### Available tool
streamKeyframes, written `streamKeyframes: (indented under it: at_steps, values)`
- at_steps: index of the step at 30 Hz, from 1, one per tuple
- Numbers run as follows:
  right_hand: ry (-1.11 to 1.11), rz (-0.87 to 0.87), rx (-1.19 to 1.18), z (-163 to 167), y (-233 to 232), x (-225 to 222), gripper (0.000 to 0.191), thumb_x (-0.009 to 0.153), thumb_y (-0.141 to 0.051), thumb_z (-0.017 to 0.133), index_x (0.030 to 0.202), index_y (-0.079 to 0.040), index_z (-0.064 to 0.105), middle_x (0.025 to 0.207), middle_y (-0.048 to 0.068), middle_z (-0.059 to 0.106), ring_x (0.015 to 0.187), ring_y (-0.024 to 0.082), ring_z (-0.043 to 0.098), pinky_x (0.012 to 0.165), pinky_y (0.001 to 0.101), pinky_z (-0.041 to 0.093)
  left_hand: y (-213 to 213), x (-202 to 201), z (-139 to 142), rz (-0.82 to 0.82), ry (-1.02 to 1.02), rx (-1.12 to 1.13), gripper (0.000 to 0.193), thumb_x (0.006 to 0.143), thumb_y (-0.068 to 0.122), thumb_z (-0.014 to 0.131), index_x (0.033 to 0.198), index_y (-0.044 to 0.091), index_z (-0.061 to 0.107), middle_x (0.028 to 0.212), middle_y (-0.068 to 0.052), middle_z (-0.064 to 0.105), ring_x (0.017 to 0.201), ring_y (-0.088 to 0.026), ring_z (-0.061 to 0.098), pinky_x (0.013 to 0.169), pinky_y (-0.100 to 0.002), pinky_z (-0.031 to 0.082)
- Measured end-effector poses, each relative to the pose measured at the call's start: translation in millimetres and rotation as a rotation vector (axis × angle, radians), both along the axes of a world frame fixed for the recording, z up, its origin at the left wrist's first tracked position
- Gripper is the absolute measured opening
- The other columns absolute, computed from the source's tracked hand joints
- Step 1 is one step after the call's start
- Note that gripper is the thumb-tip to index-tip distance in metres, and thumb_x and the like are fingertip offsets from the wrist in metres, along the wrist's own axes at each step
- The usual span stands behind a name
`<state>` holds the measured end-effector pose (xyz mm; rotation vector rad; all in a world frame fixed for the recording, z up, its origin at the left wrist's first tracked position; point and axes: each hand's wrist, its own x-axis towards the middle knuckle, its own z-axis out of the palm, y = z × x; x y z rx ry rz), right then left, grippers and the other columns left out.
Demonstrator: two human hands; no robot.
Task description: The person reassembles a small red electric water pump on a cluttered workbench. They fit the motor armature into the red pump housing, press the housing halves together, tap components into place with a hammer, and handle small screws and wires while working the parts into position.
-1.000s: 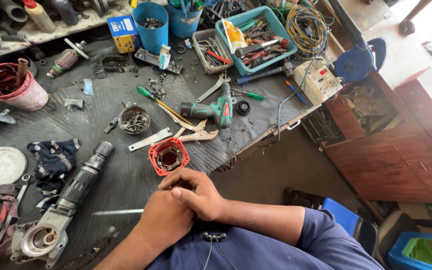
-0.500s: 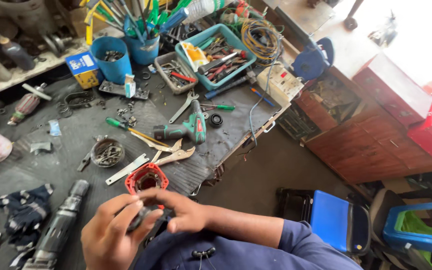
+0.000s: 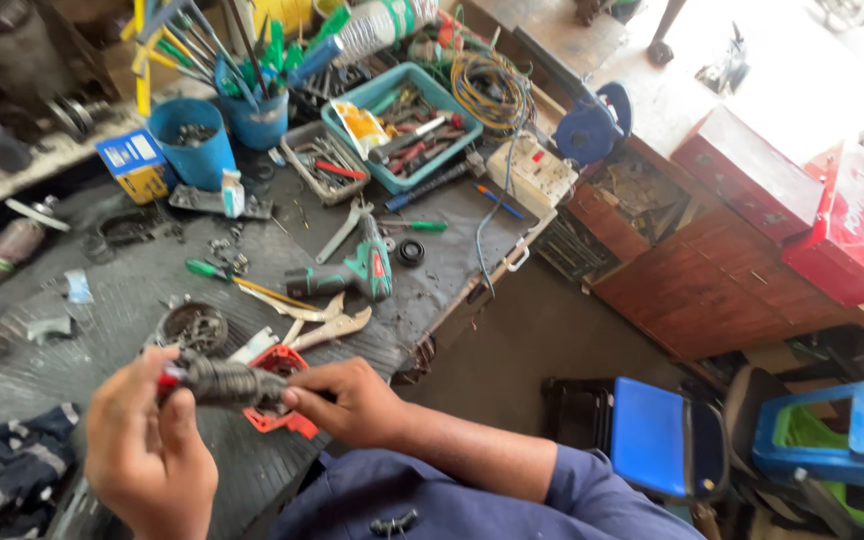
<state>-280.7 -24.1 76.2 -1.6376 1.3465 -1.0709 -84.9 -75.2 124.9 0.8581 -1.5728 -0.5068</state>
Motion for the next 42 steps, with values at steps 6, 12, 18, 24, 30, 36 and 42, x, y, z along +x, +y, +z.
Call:
streamKeyframes:
  at_steps: [6,12,18,24,30,36,42]
  values:
    - [0.105,-0.012,-0.092,6.8,-0.6,-1.6,0.019,0.101,-0.023,0.068,0.113,-0.008,0.074,0.087,0.010,0.072,0.074,0.024,0.071,0.068,0.0349,0.055,-11.8,12.3,-8.0,0.055,-0.113,0.295,0.026,0.101,0.015,0.069,0.122,0.000,0.067,0.115,-0.014,0.066,0.087,-0.022,0.059,0.077,-0.031,0.047]
    - [0.326,0.162,-0.138,10.3,-0.5,-49.2,0.019,0.097,-0.027,0.072,0.108,-0.011,0.077,0.090,0.009,0.075,0.079,0.028,0.072,0.068,0.0398,0.056,-23.8,34.5,-18.3,-0.440,-0.367,0.180,0.049,0.079,0.024,0.079,0.122,0.005,0.066,0.121,-0.010,0.071,0.108,-0.025,0.071,0.089,-0.035,0.055]
    - [0.321,0.275,-0.144,5.9,1.9,-57.2,0.020,0.099,-0.027,0.071,0.110,-0.012,0.076,0.095,0.008,0.075,0.083,0.028,0.073,0.071,0.0400,0.057,-17.2,36.8,-29.4,-0.482,-0.459,0.369,0.046,0.070,0.027,0.086,0.112,0.011,0.076,0.101,-0.006,0.076,0.089,-0.017,0.073,0.074,-0.031,0.061]
    - [0.286,0.208,-0.142,-1.2,-2.2,-44.4,0.020,0.098,-0.024,0.071,0.110,-0.010,0.076,0.094,0.009,0.075,0.083,0.028,0.073,0.071,0.0398,0.057,-26.1,51.8,-12.0,-0.317,-0.450,0.286,0.036,0.070,0.021,0.084,0.103,0.009,0.076,0.100,-0.008,0.074,0.085,-0.016,0.076,0.074,-0.029,0.061]
    - [0.208,0.154,-0.213,1.2,-8.0,-30.5,0.019,0.100,-0.023,0.072,0.111,-0.007,0.075,0.097,0.012,0.075,0.086,0.029,0.074,0.074,0.0388,0.059,-21.0,44.4,-2.0,-0.183,-0.227,0.304,0.025,0.082,0.012,0.078,0.104,0.003,0.073,0.109,-0.011,0.072,0.092,-0.017,0.075,0.078,-0.029,0.062]
    - [0.144,0.092,-0.146,4.0,-7.1,-10.8,0.022,0.100,-0.019,0.070,0.117,-0.006,0.074,0.097,0.013,0.074,0.087,0.030,0.074,0.076,0.0382,0.058,-22.0,32.5,-1.2,0.045,-0.288,0.024,0.011,0.099,0.008,0.075,0.107,0.002,0.073,0.108,-0.011,0.074,0.098,-0.019,0.074,0.087,-0.030,0.059]
    - [0.108,-0.030,-0.279,3.7,-19.5,4.9,0.022,0.101,-0.018,0.072,0.118,-0.005,0.071,0.100,0.013,0.075,0.090,0.026,0.075,0.079,0.0360,0.059,-30.9,7.7,27.3,0.017,-0.191,-0.113,0.032,0.110,0.006,0.062,0.140,-0.002,0.057,0.137,-0.019,0.064,0.123,-0.031,0.068,0.105,-0.036,0.054]
